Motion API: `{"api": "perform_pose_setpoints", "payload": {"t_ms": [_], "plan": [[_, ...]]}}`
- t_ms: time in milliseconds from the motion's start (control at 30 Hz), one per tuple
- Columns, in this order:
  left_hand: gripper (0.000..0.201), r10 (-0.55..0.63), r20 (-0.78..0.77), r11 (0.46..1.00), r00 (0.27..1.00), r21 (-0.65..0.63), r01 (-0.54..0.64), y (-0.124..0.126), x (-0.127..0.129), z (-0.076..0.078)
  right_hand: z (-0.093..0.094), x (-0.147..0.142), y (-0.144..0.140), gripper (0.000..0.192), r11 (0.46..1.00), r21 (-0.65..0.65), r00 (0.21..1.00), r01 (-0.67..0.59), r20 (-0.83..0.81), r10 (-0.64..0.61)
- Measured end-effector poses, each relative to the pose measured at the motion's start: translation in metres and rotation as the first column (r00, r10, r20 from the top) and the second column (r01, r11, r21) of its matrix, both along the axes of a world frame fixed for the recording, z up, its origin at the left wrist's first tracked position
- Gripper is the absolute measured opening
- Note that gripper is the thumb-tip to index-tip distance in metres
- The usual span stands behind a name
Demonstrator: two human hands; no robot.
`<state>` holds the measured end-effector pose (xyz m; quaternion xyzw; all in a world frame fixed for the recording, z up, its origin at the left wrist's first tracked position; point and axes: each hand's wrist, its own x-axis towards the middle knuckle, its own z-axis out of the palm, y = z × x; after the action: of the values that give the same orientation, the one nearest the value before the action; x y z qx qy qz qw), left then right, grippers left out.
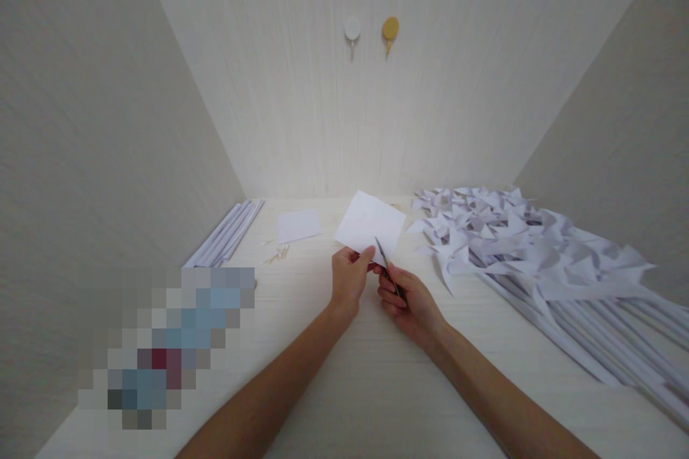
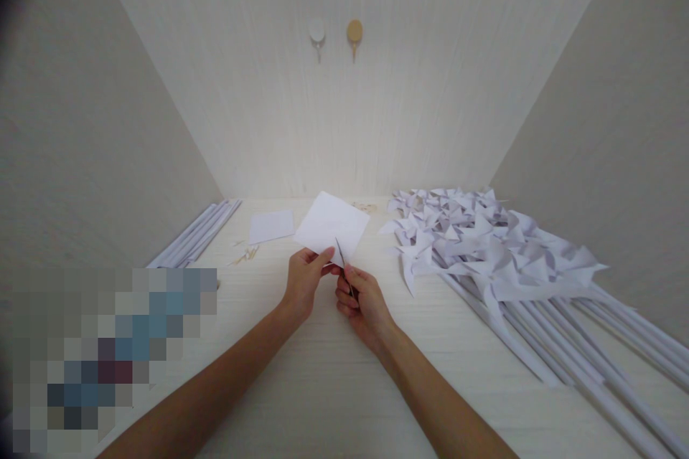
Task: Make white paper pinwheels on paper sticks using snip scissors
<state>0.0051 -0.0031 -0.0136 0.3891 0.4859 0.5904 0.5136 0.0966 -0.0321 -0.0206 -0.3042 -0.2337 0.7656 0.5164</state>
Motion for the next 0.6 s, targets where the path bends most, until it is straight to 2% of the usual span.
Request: {"api": "perform_pose_setpoints", "payload": {"t_ms": [600], "plan": [[0.018, -0.003, -0.018, 1.000, 1.000, 0.005, 0.003, 0.0008, -0.0006, -0.0020, 0.0029, -0.0021, -0.0022, 0.029, 0.998, -0.011, 0.996, 0.069, 0.065, -0.068]]}}
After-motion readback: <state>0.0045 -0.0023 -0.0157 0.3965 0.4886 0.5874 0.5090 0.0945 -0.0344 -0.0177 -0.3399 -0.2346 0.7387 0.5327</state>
